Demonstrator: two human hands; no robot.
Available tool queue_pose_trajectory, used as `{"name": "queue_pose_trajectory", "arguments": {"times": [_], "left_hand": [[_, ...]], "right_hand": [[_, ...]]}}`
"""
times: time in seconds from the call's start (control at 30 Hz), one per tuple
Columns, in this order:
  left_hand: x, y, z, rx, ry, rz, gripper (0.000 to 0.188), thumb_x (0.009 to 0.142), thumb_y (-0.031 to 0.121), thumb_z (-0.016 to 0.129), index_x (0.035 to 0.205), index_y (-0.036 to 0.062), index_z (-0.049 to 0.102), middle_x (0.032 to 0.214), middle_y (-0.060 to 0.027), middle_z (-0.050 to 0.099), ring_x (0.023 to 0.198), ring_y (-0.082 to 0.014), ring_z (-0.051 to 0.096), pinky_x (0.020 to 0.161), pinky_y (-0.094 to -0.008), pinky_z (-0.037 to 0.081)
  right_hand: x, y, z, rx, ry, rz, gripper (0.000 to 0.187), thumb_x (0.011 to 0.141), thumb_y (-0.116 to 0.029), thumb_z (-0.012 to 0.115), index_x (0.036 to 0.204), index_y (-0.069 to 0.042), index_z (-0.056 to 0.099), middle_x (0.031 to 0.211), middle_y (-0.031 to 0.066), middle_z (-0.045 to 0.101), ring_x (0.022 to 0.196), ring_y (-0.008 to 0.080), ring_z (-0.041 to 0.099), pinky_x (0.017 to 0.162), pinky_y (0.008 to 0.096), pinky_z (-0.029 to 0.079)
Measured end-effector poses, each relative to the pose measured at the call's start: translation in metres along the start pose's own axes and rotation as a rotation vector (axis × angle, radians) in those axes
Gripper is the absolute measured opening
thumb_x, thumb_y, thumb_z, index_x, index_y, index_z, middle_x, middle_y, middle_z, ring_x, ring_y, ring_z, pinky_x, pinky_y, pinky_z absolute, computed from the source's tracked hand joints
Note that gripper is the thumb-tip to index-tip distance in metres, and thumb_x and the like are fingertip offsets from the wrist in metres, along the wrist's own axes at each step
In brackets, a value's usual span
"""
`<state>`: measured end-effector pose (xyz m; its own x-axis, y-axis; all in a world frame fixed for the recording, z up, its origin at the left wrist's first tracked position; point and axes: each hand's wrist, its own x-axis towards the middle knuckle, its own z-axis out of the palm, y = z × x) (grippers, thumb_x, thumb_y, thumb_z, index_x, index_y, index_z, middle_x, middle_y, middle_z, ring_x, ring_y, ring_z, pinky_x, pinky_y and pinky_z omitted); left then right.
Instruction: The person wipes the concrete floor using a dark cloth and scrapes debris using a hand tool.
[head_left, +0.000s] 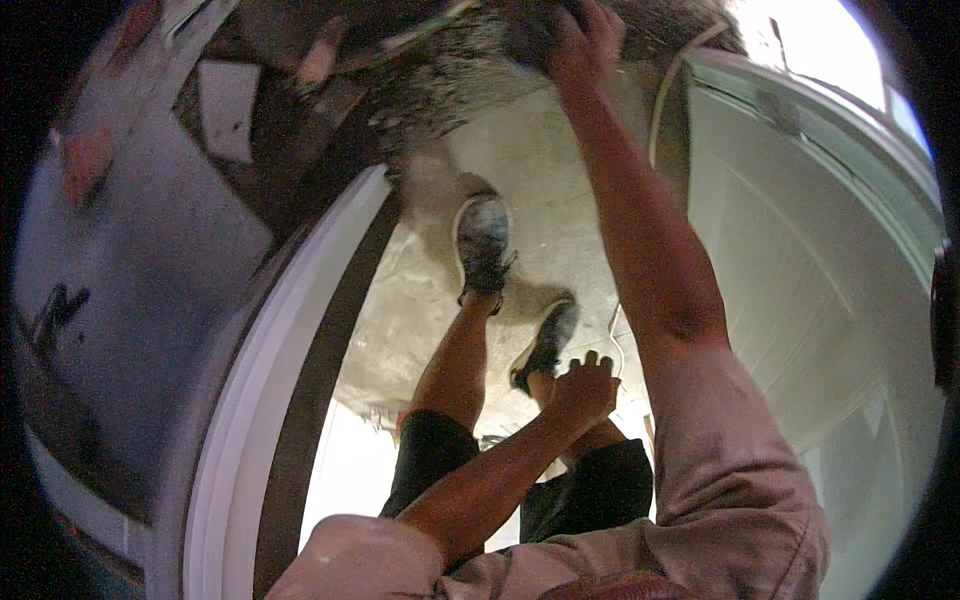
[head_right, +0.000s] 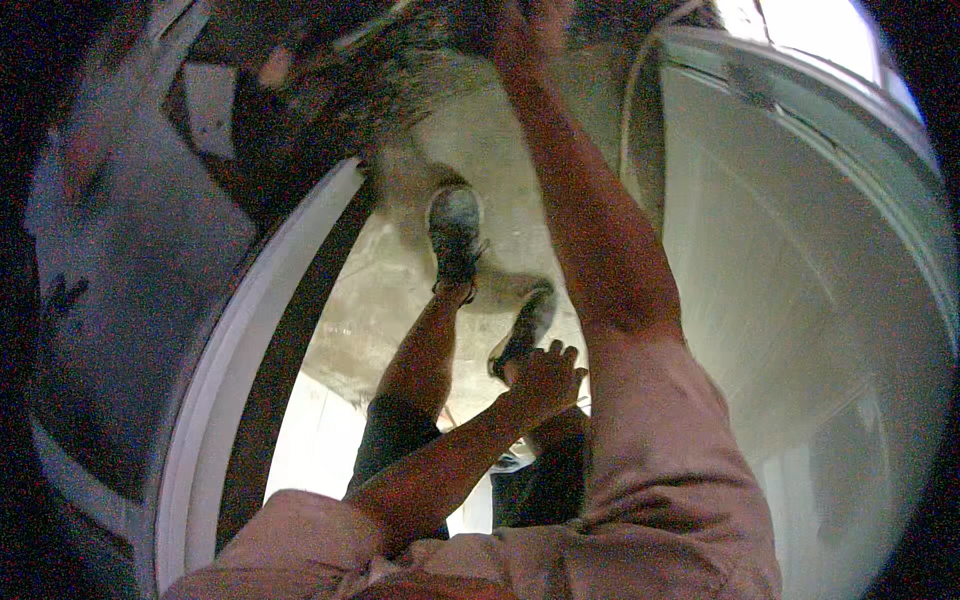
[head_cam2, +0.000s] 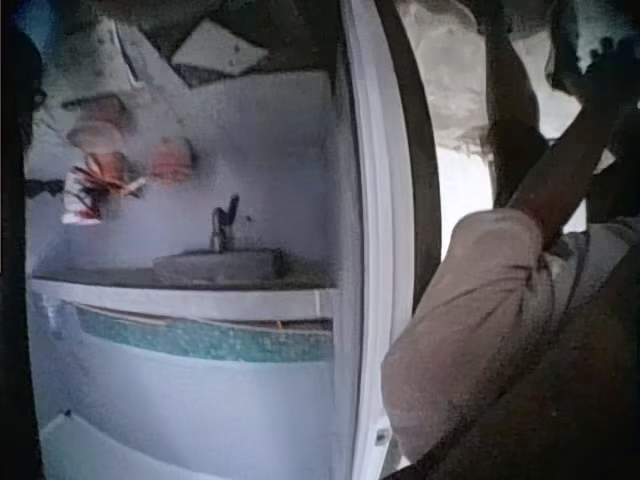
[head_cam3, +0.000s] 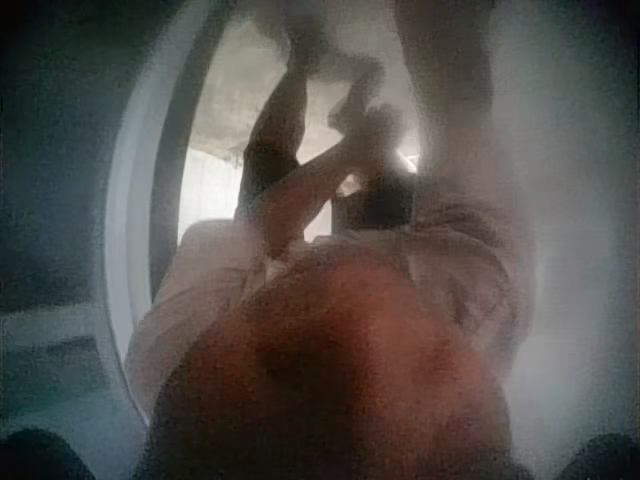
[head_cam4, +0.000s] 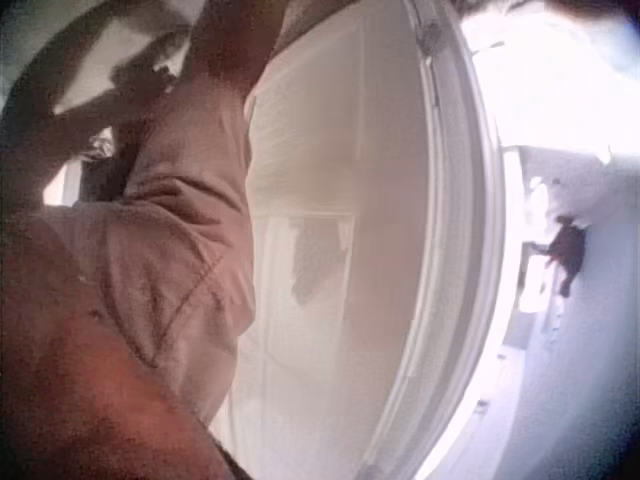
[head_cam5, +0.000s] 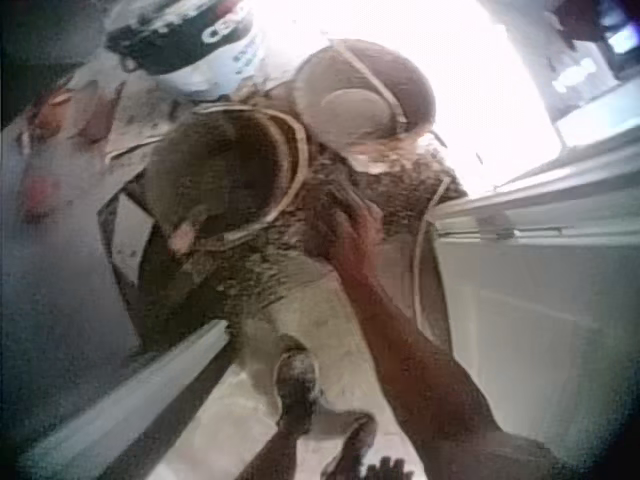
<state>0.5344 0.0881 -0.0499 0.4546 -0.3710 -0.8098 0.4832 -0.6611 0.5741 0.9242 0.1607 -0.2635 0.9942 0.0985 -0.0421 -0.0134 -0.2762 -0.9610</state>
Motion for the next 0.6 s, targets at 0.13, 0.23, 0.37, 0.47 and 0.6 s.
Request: {"name": "queue_pose_trajectory", "arguments": {"times": [0.13, 0.23, 0.37, 0.47, 0.6], "left_hand": [[-0.009, 0.009, -0.049, -0.272, -0.219, -0.156, 0.044, 0.096, 0.038, 0.05, 0.122, 0.0026, 0.052, 0.105, -0.0261, 0.064, 0.094, -0.0419, 0.066, 0.083, -0.0534, 0.054], [-0.008, 0.012, -0.07, -0.285, -0.389, -0.155, 0.05, 0.1, 0.03, 0.047, 0.131, -0.0085, 0.048, 0.131, -0.0279, 0.055, 0.125, -0.0395, 0.054, 0.098, -0.0533, 0.049], [0.004, 0.017, -0.062, -0.915, -0.392, -0.324, 0.053, 0.101, 0.034, 0.044, 0.135, -0.0067, 0.047, 0.134, -0.0277, 0.054, 0.124, -0.0395, 0.053, 0.106, -0.0492, 0.042], [0.008, 0.012, 0.045, -1.347, -0.284, -0.455, 0.054, 0.102, 0.035, 0.044, 0.136, -0.006, 0.046, 0.134, -0.0279, 0.053, 0.126, -0.0397, 0.051, 0.106, -0.0489, 0.041], [0.022, 0.012, 0.003, -0.562, -0.329, -0.228, 0.054, 0.101, 0.035, 0.045, 0.137, -0.0049, 0.044, 0.133, -0.0276, 0.054, 0.123, -0.0402, 0.054, 0.102, -0.0494, 0.044]], "right_hand": [[-0.14, -0.035, 0.009, -0.579, -0.268, -0.103, 0.038, 0.088, -0.015, 0.064, 0.126, -0.011, 0.064, 0.13, 0.0177, 0.054, 0.12, 0.0401, 0.049, 0.101, 0.0516, 0.039], [-0.221, 0.005, 0.053, -0.644, -0.677, -0.27, 0.042, 0.086, -0.02, 0.066, 0.128, -0.014, 0.062, 0.134, 0.0136, 0.052, 0.124, 0.0378, 0.047, 0.102, 0.0568, 0.037], [-0.249, 0.055, 0.113, -0.61, -0.959, -0.604, 0.045, 0.084, -0.024, 0.069, 0.127, -0.017, 0.06, 0.129, 0.011, 0.056, 0.122, 0.0371, 0.048, 0.097, 0.0584, 0.039], [-0.195, 0.133, 0.142, -0.775, -0.624, -0.549, 0.048, 0.079, -0.026, 0.071, 0.126, -0.019, 0.061, 0.124, 0.0076, 0.057, 0.112, 0.0357, 0.052, 0.087, 0.0566, 0.045], [-0.162, 0.017, 0.145, -0.939, -0.452, -0.424, 0.049, 0.075, -0.028, 0.071, 0.122, -0.019, 0.064, 0.119, 0.0065, 0.058, 0.103, 0.034, 0.055, 0.08, 0.0532, 0.048]]}}
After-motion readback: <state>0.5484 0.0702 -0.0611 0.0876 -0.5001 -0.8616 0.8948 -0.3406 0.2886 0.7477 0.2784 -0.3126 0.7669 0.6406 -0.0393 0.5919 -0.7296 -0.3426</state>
